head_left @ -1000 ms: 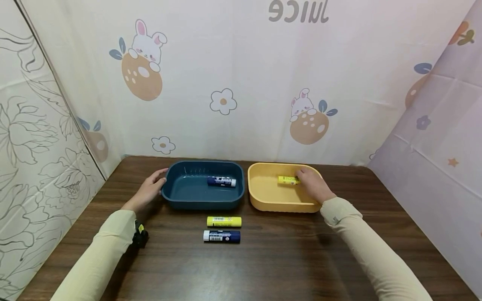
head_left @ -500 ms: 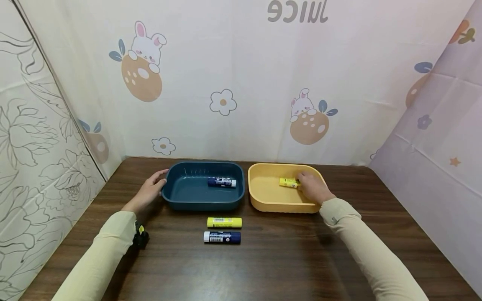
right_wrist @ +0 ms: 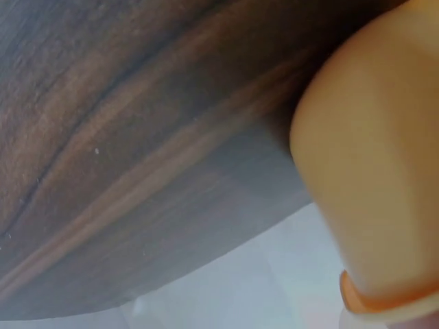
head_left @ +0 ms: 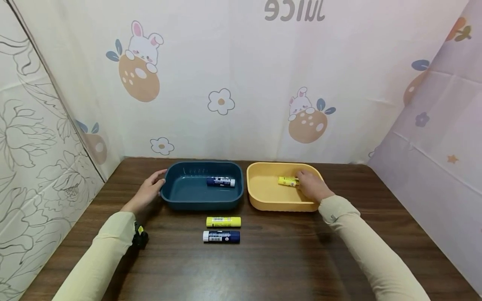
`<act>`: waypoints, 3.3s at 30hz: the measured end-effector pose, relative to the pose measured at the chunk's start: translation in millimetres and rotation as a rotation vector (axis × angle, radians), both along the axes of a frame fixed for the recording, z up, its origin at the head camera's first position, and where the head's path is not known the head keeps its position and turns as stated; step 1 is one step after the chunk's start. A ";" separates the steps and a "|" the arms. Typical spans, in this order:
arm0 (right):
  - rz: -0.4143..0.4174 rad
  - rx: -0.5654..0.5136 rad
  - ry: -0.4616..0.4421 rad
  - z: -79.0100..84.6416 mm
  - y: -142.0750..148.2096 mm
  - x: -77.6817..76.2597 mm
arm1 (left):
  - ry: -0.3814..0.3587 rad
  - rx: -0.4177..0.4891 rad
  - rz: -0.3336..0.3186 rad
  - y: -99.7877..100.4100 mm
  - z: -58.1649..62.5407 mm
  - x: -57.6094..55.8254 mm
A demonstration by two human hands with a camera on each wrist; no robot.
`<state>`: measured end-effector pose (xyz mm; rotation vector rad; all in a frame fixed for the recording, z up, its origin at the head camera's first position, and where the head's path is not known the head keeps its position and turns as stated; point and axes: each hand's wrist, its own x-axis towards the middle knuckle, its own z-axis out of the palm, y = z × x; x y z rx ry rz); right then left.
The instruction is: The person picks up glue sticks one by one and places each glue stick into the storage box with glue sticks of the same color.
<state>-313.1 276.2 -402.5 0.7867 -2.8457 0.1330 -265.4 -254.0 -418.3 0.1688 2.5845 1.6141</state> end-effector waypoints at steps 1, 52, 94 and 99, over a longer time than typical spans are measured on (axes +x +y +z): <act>-0.015 -0.004 -0.013 1.9 -0.4 0.3 | 0.002 0.004 -0.003 -0.1 0.1 0.4; 0.287 -0.057 0.116 77.2 -101.3 96.5 | 0.026 -0.012 -0.009 0.1 0.5 2.3; 0.444 -0.035 -0.141 11.8 -180.5 135.9 | 0.023 -0.007 -0.004 -0.5 -0.1 1.3; 0.463 -0.023 -0.106 3.4 -183.7 137.6 | 0.024 -0.006 -0.004 -0.7 -0.7 0.9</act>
